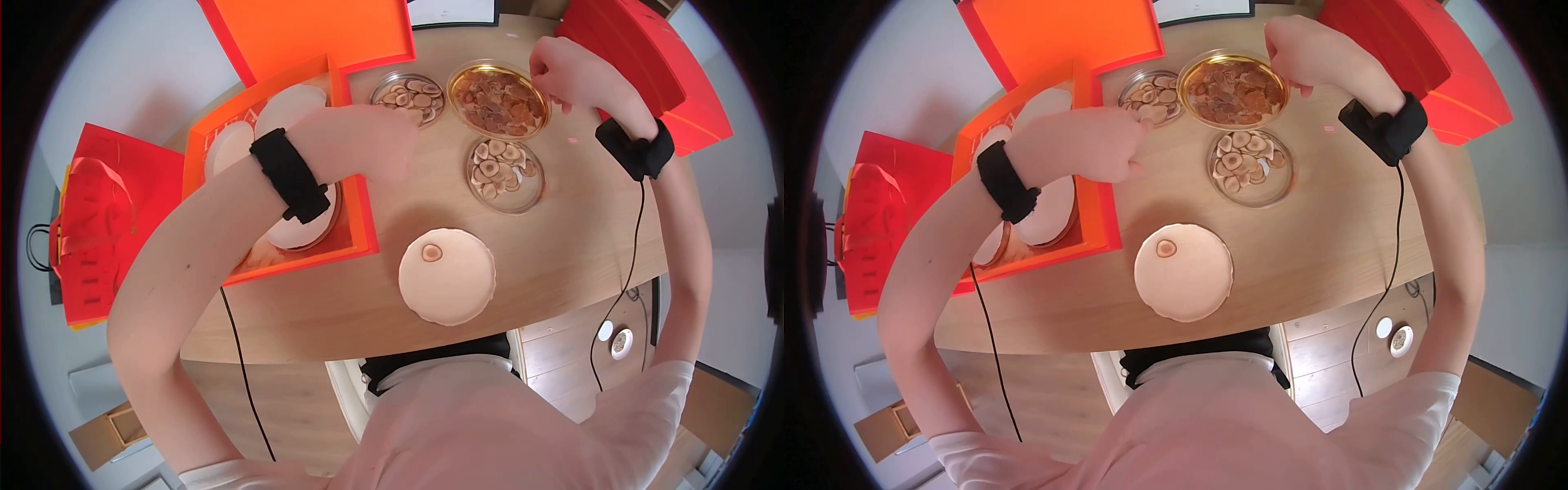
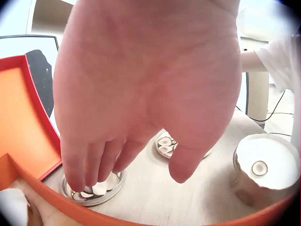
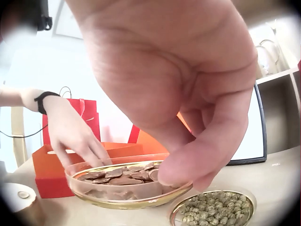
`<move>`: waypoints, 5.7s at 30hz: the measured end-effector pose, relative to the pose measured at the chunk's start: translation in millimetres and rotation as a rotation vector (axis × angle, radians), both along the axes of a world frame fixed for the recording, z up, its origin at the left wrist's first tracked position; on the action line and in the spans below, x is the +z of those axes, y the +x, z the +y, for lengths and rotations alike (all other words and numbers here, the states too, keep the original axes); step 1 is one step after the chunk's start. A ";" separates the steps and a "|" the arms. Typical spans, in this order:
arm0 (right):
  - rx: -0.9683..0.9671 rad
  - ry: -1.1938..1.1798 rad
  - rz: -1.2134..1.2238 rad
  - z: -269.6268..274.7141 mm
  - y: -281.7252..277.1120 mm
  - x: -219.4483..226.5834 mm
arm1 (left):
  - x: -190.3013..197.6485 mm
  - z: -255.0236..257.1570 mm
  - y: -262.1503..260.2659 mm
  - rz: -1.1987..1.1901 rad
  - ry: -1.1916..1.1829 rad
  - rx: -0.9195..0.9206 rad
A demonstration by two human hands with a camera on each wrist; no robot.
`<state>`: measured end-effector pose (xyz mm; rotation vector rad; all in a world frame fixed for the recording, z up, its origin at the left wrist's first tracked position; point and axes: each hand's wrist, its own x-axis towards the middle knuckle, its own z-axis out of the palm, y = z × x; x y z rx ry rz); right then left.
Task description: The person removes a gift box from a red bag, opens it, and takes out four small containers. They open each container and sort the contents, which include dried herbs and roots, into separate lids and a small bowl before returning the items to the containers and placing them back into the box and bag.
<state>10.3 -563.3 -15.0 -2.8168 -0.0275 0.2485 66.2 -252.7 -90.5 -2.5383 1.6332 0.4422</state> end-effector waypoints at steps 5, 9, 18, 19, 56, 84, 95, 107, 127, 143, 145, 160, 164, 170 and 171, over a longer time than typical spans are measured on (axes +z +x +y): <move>0.009 0.039 -0.031 -14.5 12.9 -2.3 | 31.0 -40.9 -24.4 0.146 0.452 0.187; 0.038 0.051 -0.023 -17.5 28.0 -6.2 | 39.6 -52.3 -30.7 0.160 0.491 0.158; 0.044 0.045 -0.109 -4.6 63.7 -16.3 | 38.7 -54.3 -43.1 0.206 0.493 0.086; 0.040 0.042 -0.118 -0.1 67.7 -18.4 | 37.1 -52.3 -48.0 0.199 0.462 0.075; 0.312 0.009 -0.301 95.9 58.1 -56.9 | 48.9 24.5 -213.1 -0.308 -0.140 0.026; 0.434 0.063 -0.113 109.5 -46.4 -89.4 | -8.8 -17.2 -147.0 -0.267 -0.327 0.351; 0.412 0.163 -0.062 105.1 -36.0 -92.3 | -42.8 -33.0 -129.5 -0.428 -0.300 0.458; 0.443 0.305 -0.108 97.6 -33.5 -84.8 | -9.2 -30.3 -140.5 -0.186 -0.320 0.376; 0.499 0.453 -0.301 91.9 -61.9 -51.5 | 19.7 11.5 -178.9 0.257 -0.654 0.289; 0.608 0.512 -0.001 94.2 -127.8 -24.9 | 34.4 26.3 -178.7 0.322 -0.590 0.228; 0.635 0.491 0.002 94.4 -129.1 -27.4 | 37.2 29.3 -179.1 0.325 -0.608 0.222; 0.566 0.498 0.032 100.7 -119.0 -30.7 | 38.6 30.1 -181.4 0.319 -0.653 0.241; 0.560 0.440 -0.156 97.4 -100.8 -31.5 | 29.4 27.7 -183.0 0.262 -0.593 0.205; 0.580 0.413 -0.183 113.1 -73.1 -24.4 | 36.1 26.7 -185.5 0.177 -0.641 0.191; 0.622 0.374 -0.219 118.9 -70.0 -25.3 | 37.2 27.4 -185.7 0.172 -0.630 0.188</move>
